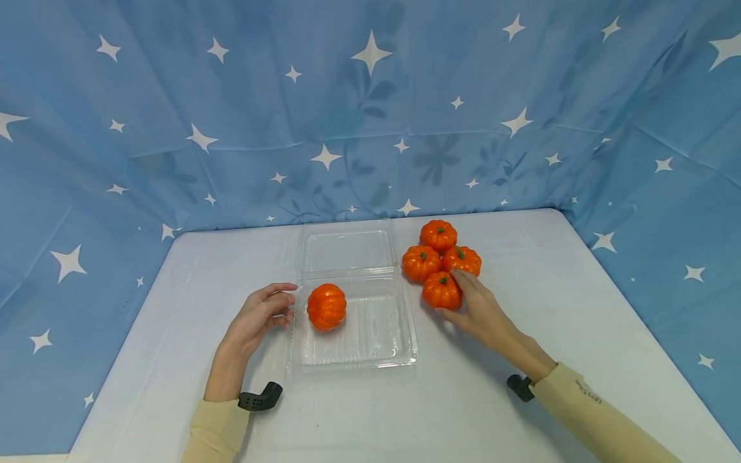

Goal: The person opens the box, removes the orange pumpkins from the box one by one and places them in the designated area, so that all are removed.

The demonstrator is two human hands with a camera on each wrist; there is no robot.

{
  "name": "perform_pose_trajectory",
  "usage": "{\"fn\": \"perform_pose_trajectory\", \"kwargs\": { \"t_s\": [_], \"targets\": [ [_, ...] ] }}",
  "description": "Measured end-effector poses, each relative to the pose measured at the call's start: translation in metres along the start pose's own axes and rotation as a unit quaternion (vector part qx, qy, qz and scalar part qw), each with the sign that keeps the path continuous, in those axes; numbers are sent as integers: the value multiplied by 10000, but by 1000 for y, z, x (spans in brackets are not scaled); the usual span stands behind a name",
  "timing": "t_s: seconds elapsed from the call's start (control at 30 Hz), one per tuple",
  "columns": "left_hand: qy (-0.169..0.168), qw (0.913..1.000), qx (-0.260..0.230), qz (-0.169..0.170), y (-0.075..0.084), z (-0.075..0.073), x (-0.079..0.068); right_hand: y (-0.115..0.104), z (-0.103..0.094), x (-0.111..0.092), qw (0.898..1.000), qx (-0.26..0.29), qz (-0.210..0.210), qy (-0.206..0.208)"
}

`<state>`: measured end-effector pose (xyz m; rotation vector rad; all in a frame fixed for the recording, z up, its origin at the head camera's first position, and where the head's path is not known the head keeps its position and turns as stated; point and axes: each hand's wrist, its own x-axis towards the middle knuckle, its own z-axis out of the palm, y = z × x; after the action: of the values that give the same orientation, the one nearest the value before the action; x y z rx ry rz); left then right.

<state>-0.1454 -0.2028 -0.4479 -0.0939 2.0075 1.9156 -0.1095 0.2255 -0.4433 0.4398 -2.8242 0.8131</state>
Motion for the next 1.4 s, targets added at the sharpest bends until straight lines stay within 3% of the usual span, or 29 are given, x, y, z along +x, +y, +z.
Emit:
{"fn": "perform_pose_trajectory", "kwargs": {
  "t_s": [0.63,1.03,1.4],
  "targets": [
    [2,10000,-16,29,-1,1,1,-6,-3,7,9969,-253,256,-693],
    [10,10000,-11,0,0,1,1,-10,-3,7,9937,-700,188,-857],
    [-5,10000,14,-42,1,-1,0,-24,-18,11,9945,-557,187,-869]
  ]
}}
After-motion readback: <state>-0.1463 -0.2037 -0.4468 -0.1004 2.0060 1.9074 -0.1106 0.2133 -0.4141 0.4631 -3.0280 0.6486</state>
